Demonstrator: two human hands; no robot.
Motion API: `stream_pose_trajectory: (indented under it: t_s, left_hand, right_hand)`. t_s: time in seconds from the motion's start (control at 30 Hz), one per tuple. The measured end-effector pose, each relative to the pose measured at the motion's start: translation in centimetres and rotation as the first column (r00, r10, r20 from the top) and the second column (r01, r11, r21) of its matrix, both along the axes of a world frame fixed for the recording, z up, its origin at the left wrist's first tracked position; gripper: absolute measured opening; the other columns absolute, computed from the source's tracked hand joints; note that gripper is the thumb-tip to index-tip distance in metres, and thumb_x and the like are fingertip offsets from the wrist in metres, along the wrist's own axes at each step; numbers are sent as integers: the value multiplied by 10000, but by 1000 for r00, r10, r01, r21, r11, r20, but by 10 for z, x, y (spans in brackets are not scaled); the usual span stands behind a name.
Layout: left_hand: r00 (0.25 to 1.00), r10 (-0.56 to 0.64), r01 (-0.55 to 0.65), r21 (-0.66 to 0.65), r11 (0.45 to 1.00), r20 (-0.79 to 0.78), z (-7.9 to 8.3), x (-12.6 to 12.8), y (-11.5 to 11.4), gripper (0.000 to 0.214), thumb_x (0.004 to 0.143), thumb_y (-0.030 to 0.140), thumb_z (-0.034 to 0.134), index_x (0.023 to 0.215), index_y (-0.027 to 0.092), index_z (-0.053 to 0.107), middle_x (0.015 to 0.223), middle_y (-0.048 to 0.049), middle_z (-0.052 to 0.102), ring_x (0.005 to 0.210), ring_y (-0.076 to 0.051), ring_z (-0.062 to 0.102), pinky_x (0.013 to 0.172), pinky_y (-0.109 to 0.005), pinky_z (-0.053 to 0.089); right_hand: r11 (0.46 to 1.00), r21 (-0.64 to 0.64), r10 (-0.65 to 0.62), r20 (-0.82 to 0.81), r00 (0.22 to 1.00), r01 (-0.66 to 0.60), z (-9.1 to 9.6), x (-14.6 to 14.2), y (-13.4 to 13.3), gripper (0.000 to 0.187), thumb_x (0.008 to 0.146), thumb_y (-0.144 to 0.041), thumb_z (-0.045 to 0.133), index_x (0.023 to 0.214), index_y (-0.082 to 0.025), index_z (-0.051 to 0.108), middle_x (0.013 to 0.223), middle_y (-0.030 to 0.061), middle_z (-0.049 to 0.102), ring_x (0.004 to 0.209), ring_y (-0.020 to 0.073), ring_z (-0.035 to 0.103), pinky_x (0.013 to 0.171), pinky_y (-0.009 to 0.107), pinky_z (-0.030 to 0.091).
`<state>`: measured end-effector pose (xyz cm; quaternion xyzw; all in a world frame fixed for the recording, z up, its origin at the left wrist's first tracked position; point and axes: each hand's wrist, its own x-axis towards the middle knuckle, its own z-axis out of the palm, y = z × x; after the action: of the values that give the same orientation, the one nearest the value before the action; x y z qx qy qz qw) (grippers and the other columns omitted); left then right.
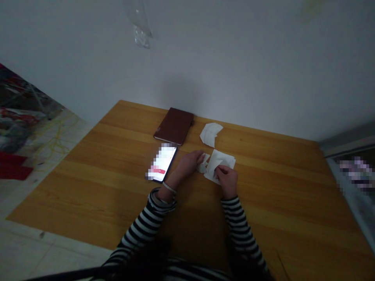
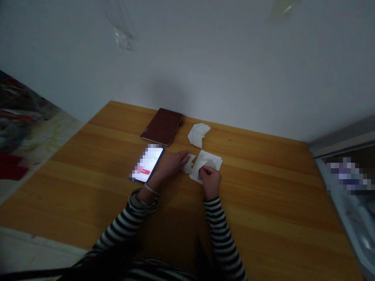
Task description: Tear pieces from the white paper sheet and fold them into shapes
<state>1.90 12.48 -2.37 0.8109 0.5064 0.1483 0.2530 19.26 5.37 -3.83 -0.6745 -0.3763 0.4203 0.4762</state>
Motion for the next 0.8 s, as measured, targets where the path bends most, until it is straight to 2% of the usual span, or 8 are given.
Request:
stream_pose_trajectory:
  t_s: [0.1, 0.23, 0.4, 0.5, 0.7, 0.8]
  left_hand:
    - [1000, -8, 8, -10, 1000, 18, -3, 0, -1, 332, 1001, 391, 359, 1027, 185, 619, 1012, -85, 710, 881, -222, 656, 749, -293, 455]
    - [998, 8, -7, -21, 1000, 55, -6, 0, -3, 330, 1003, 394, 351, 1030, 187, 607, 994, -81, 704, 860, -219, 647, 742, -298, 445]
    - [992, 51, -45, -52, 998, 118, -10, 2, -5, 293, 996, 352, 366, 927, 181, 593, 855, -64, 680, 749, -197, 618, 678, -285, 421]
    - [981, 81, -70, -67, 995, 177, -10, 1, -7, 296, 995, 350, 354, 880, 188, 573, 808, -52, 652, 715, -188, 595, 660, -283, 410]
    - [932, 155, -122, -119, 985, 326, -5, 0, -10, 283, 982, 363, 373, 840, 198, 554, 778, -43, 617, 698, -183, 568, 663, -292, 409]
    - [880, 219, -159, -172, 972, 422, -2, 2, -10, 326, 990, 393, 340, 837, 191, 545, 776, -37, 611, 688, -169, 559, 641, -282, 421]
  right_hand:
    - [998, -10, 67, 9, 998, -67, 1, -7, 6, 208, 695, -321, 649, 669, -138, 744, 454, -23, 574, 425, 113, 493, 438, 211, 358]
    - [995, -27, 92, 15, 996, -91, 2, -15, 11, 254, 708, -326, 634, 791, -131, 774, 483, -12, 621, 400, 116, 495, 428, 220, 371]
    - [990, -9, 143, -36, 989, -143, 2, -29, 13, 176, 685, -265, 603, 612, -145, 711, 463, -18, 601, 423, 110, 511, 441, 211, 374]
    - [991, -3, 134, -82, 988, -134, 4, -40, 14, 165, 681, -255, 593, 600, -142, 682, 475, -17, 602, 436, 108, 518, 446, 208, 380]
    - [987, -3, 159, -121, 980, -161, 22, -44, 14, 148, 694, -250, 617, 631, -134, 684, 482, -7, 615, 392, 89, 454, 390, 200, 322]
    - [973, 26, 230, -119, 966, -228, 33, -36, 12, 179, 725, -289, 646, 704, -128, 723, 513, 1, 635, 423, 103, 498, 425, 211, 374]
